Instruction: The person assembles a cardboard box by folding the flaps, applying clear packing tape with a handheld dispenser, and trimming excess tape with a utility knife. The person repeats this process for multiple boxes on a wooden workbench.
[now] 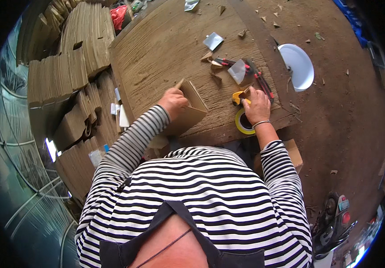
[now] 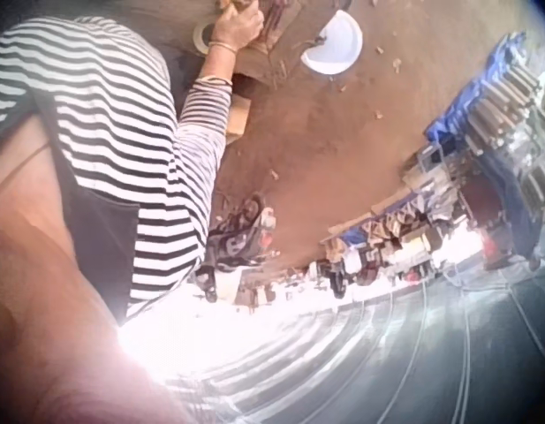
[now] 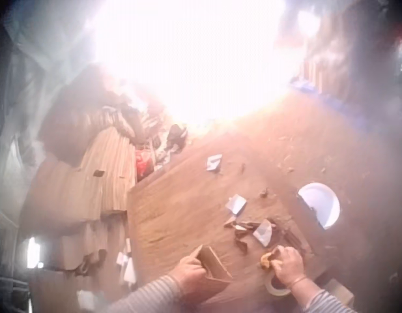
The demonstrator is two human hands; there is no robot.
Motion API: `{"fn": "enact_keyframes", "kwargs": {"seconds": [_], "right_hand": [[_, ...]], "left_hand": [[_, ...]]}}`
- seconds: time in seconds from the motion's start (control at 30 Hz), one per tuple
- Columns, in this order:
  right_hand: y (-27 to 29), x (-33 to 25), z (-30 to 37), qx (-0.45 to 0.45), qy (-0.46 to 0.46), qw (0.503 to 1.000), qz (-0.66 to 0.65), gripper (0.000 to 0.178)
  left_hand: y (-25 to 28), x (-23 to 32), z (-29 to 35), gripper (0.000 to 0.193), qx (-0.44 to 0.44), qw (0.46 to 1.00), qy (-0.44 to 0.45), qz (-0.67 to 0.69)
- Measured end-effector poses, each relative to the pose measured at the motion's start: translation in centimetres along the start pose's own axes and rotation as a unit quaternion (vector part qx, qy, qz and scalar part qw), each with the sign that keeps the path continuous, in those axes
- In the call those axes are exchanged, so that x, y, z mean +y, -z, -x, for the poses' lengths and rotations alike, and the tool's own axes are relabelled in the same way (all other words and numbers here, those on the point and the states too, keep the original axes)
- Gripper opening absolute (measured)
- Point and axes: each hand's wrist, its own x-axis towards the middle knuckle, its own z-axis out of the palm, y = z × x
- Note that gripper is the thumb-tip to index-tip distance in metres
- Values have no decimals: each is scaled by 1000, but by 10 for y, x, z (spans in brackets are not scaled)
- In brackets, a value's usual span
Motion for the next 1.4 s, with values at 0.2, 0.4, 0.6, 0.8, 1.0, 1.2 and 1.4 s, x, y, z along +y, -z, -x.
{"fn": "enact_keyframes", "kwargs": {"seconds": [0.2, 0.4, 0.6, 0.8, 1.0, 1.2, 1.4], "right_hand": [[-15, -79, -24, -195, -49, 859, -470, 41], [18, -206, -16, -217, 79, 681, -695, 44], [58, -259, 14, -163, 165, 769, -596, 49], [61, -287, 32, -179, 206, 825, -495, 50], [62, -286, 38, -193, 192, 871, -408, 47], [35, -134, -2, -5, 50, 992, -114, 33], [23, -3, -41, -53, -219, 974, 37, 35]], "left_hand": [[135, 57, 68, 13, 85, 993, 3, 87], [168, 83, 125, 16, 161, 983, -26, 85], [141, 77, 196, 15, 273, 948, -57, 154], [93, 64, 220, 35, 499, 750, 96, 424], [107, 36, 244, 40, 285, 889, 184, 308], [113, 21, 233, 34, 285, 843, 204, 409], [114, -1, 237, 37, 264, 815, 213, 470]]}}
